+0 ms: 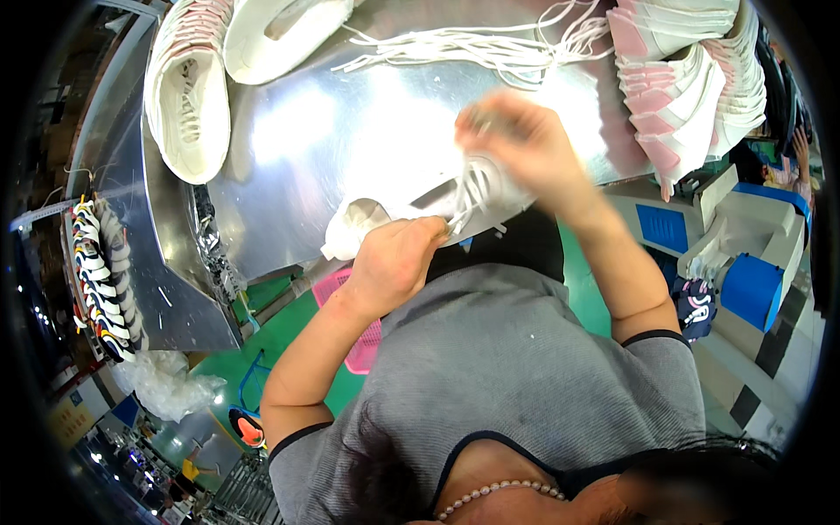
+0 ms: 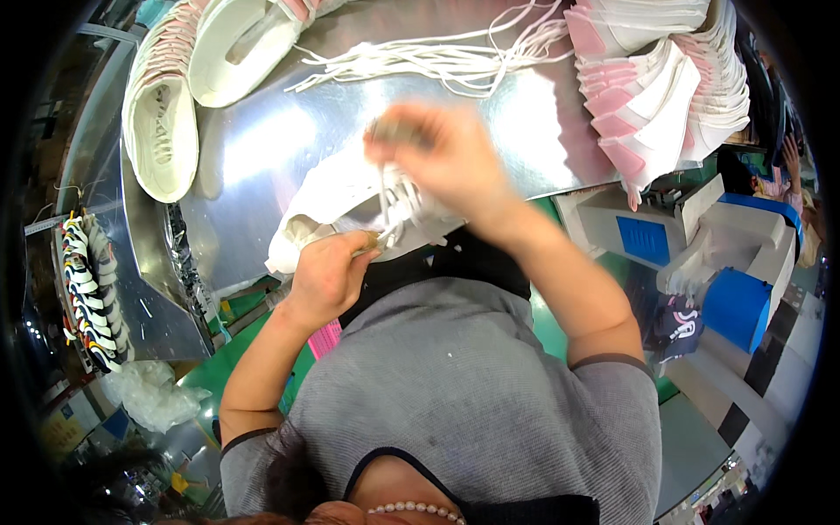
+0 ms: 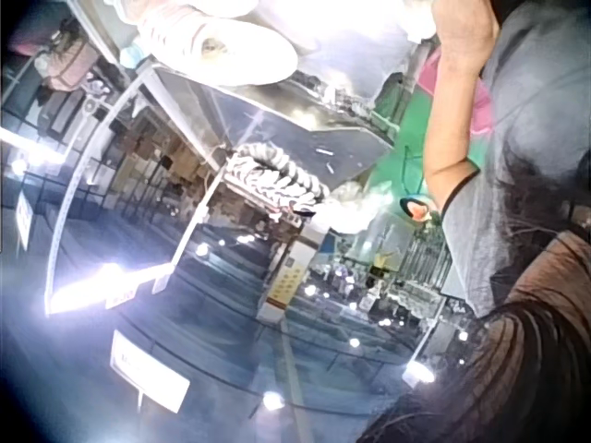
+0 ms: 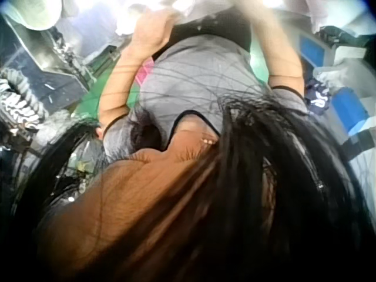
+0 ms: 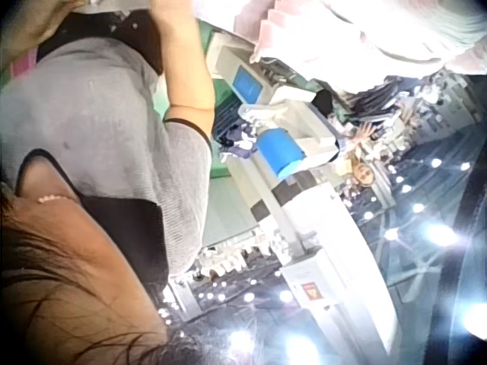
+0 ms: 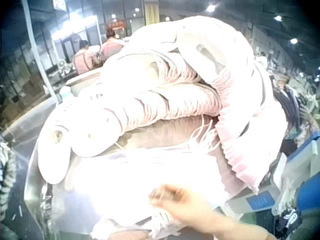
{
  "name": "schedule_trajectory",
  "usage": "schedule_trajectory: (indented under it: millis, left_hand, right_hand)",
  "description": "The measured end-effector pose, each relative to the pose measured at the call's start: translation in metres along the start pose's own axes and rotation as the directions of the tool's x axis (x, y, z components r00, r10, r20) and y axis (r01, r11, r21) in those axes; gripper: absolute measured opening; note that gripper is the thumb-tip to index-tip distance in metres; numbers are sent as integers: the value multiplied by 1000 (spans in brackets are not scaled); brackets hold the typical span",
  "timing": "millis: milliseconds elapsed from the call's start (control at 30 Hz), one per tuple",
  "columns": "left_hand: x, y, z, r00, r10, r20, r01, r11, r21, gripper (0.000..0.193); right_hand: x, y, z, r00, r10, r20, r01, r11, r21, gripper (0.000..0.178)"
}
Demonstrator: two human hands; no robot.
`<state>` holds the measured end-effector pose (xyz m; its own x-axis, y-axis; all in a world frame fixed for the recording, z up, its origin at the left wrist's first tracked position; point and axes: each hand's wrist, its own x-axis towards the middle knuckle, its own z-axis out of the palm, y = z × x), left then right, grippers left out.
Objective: The person threads white shoelaces through the eyelets of a white sneaker using a small metal hook tool, handling the shoe and laces at a metal workbench.
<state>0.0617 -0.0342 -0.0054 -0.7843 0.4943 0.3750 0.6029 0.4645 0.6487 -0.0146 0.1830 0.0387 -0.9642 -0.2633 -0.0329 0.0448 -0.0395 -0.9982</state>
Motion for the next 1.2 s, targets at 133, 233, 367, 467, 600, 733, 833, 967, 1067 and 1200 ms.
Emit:
schedule_trajectory:
  millis: [133,233,367,467,600,733,833,967,1067,1200]
  left_hand:
    - [-2,1,3,990,44,134,-45,999,-1,26]
    - [3,5,0,985,-57,160,52,998,35,30]
    - [10,2,2,991,-103,82,100,994,38,30]
    - [11,4,3,995,-81,51,79,996,50,27]
    - [10,5,5,995,-81,58,76,994,80,26]
    - [9,6,4,992,-112,52,109,992,69,26]
    - [10,6,4,994,-106,39,103,993,54,26]
    - [11,8,1,983,-169,75,165,985,54,28]
    - [15,12,-1,971,-210,118,202,977,73,30]
    - [17,12,5,971,-197,132,182,976,119,31]
  right_hand:
    - [24,-20,-28,965,-177,-196,160,982,-99,13]
    - [8,-11,-15,990,-140,11,140,983,-119,16]
    - [-24,17,-23,979,-186,85,202,948,-246,15]
    - [-42,28,-26,945,-268,190,324,854,-407,23]
    - [-45,28,-21,896,-233,378,428,677,-598,35]
    - [-42,31,-20,896,-196,398,415,687,-596,31]
    - [-40,39,-20,883,-223,412,444,680,-584,24]
    - [-39,39,-20,869,-272,413,486,629,-607,19]
    - [-40,30,-21,860,-237,452,503,540,-675,18]
    - [-35,19,-26,849,-110,516,488,536,-689,19]
